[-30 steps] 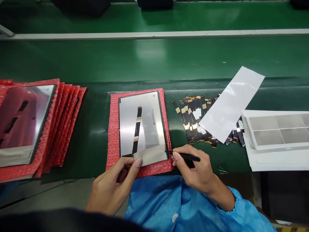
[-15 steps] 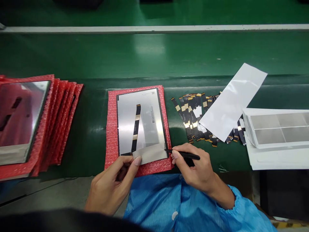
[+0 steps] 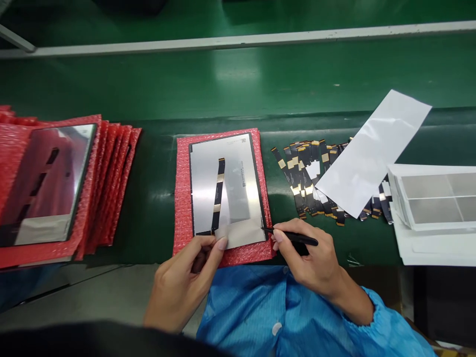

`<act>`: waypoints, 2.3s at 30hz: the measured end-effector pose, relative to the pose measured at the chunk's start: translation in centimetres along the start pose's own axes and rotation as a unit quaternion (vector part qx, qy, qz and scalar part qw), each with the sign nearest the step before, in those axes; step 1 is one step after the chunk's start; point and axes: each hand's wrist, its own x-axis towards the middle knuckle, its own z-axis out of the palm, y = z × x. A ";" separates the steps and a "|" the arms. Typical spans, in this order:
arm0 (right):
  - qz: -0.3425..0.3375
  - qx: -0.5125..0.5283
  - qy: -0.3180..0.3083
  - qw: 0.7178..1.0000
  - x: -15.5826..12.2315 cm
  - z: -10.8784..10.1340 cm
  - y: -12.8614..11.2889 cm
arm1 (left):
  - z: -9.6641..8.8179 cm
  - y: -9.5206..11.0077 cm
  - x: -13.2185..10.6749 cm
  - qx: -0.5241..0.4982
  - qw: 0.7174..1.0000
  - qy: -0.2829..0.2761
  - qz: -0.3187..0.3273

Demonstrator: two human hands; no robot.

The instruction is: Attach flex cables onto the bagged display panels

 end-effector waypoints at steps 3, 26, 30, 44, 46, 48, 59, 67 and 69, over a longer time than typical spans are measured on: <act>0.005 0.005 -0.003 1.000 -0.1 0.0 0.1 | 0.0 0.0 0.0 0.002 1.000 -0.002 0.007; -0.013 -0.029 0.010 0.999 -0.2 0.1 0.2 | 0.4 0.2 -0.3 0.092 0.992 0.022 0.089; -0.018 -0.051 0.019 0.998 -0.2 0.1 0.2 | 0.3 0.4 -0.2 0.121 0.986 0.033 0.107; -0.040 -0.091 0.038 0.994 -0.3 0.3 0.2 | 0.1 0.9 -0.4 0.211 0.969 0.057 0.111; -0.036 -0.079 0.049 0.995 -0.3 0.3 0.1 | 0.2 0.9 -0.5 0.221 0.967 0.058 0.115; -0.027 -0.051 0.065 0.996 -0.2 0.2 0.0 | 0.3 0.8 -0.6 0.222 0.967 0.056 0.115; -0.299 -0.166 -0.201 0.918 -0.1 -0.7 0.7 | 0.3 1.5 -0.6 0.269 0.952 0.078 0.123; -0.322 -0.221 -0.225 0.893 -0.3 -0.6 1.3 | 0.7 1.4 -1.2 0.272 0.956 0.097 0.060; -0.320 -0.229 -0.227 0.891 -0.4 -0.6 1.6 | 0.7 1.1 -1.3 0.269 0.956 0.107 0.044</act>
